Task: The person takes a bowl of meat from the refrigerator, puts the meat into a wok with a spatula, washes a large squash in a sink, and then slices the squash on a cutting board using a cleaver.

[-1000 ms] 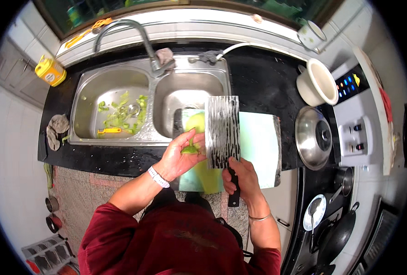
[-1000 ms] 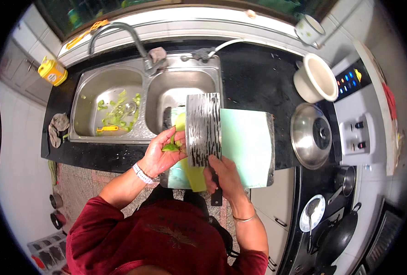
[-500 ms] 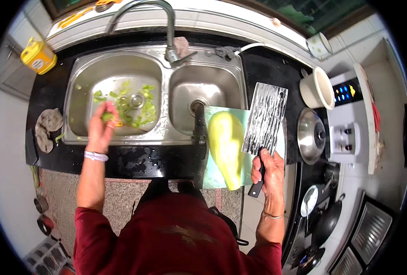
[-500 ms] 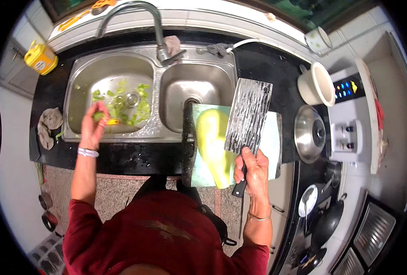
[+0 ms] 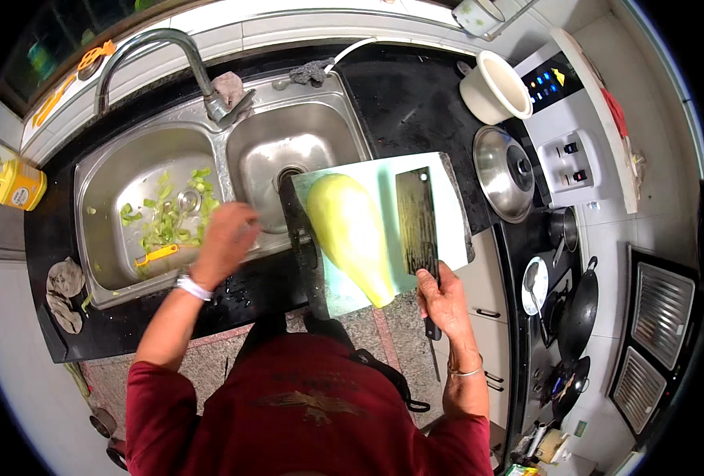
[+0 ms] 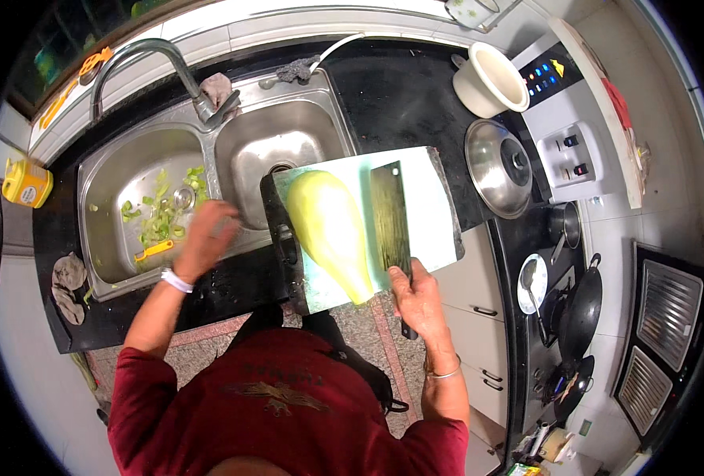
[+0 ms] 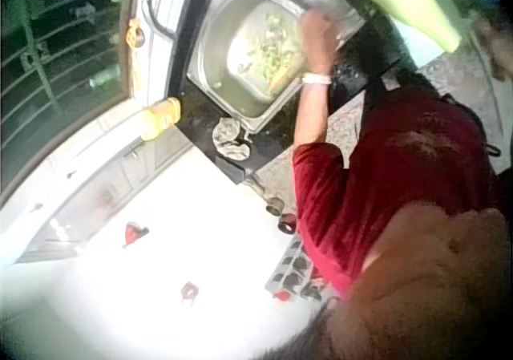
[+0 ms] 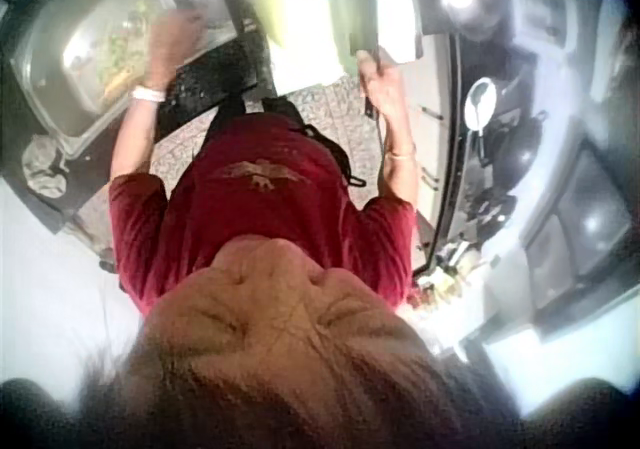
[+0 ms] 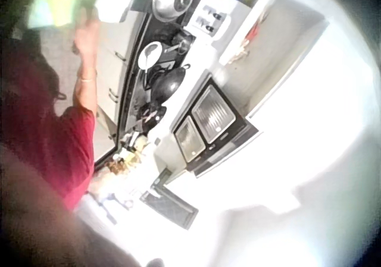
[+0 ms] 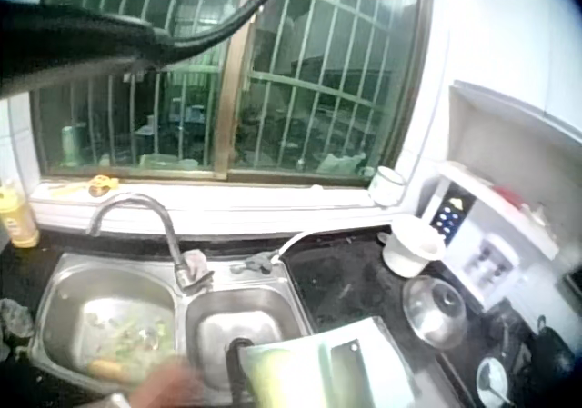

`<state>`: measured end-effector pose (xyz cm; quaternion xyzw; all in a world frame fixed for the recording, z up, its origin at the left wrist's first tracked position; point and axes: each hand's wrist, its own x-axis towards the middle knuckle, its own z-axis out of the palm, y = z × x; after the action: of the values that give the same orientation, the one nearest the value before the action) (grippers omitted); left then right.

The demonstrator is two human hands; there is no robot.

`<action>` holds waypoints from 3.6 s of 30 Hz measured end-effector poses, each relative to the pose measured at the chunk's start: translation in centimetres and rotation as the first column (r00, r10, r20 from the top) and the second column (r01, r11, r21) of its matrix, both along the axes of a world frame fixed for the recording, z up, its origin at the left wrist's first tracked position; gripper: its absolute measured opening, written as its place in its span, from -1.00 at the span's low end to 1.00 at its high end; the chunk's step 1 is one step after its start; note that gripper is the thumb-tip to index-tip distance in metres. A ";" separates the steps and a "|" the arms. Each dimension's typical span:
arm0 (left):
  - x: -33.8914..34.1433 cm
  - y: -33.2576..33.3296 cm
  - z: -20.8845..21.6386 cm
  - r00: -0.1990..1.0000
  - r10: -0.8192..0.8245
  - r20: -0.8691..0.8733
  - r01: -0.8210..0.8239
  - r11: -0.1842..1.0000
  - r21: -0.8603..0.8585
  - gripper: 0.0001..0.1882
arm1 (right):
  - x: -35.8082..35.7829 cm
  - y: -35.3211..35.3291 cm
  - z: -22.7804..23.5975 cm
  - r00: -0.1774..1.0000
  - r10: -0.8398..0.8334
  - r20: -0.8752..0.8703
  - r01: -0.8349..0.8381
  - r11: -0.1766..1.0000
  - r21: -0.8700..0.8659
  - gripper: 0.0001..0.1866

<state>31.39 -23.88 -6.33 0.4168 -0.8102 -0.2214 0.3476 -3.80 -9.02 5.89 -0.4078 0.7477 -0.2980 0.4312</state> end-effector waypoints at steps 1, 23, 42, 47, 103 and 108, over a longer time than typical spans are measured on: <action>-3.1 0.4 1.5 0.996 -0.089 0.002 0.090 0.996 -0.030 -0.67 | 0.0 -0.1 -0.2 0.997 0.032 -0.070 -0.032 0.999 0.000 -0.77; -15.5 0.4 -1.9 0.997 0.000 -0.072 -0.011 0.988 -0.152 -0.55 | 1.9 -5.0 0.1 0.602 0.475 -0.642 -0.543 0.833 0.107 -0.85; -16.0 0.1 -3.0 0.997 -0.013 -0.080 0.003 0.992 -0.130 -0.54 | 3.2 -8.5 1.7 0.626 0.586 -0.515 -0.532 0.803 0.267 -0.86; -16.2 0.4 -3.0 0.995 -0.022 -0.093 0.011 0.993 -0.116 -0.53 | 2.4 -10.2 -0.3 0.587 0.655 -0.477 -0.631 0.738 0.238 -0.83; -14.7 1.3 -2.6 0.974 -0.050 -0.221 0.029 0.994 -0.101 -0.61 | 0.4 4.3 -0.8 0.622 0.414 -0.665 -0.442 0.886 0.138 -0.86; -13.6 2.3 -3.0 0.982 -0.093 -0.166 0.075 0.990 -0.116 -0.65 | 4.2 -0.6 2.4 0.635 0.451 -0.627 -0.490 0.863 0.124 -0.79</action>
<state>17.81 -21.57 -9.34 0.3420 -0.8052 -0.2260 0.4285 0.43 -9.59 8.30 -0.6767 0.7068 -0.0405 0.2025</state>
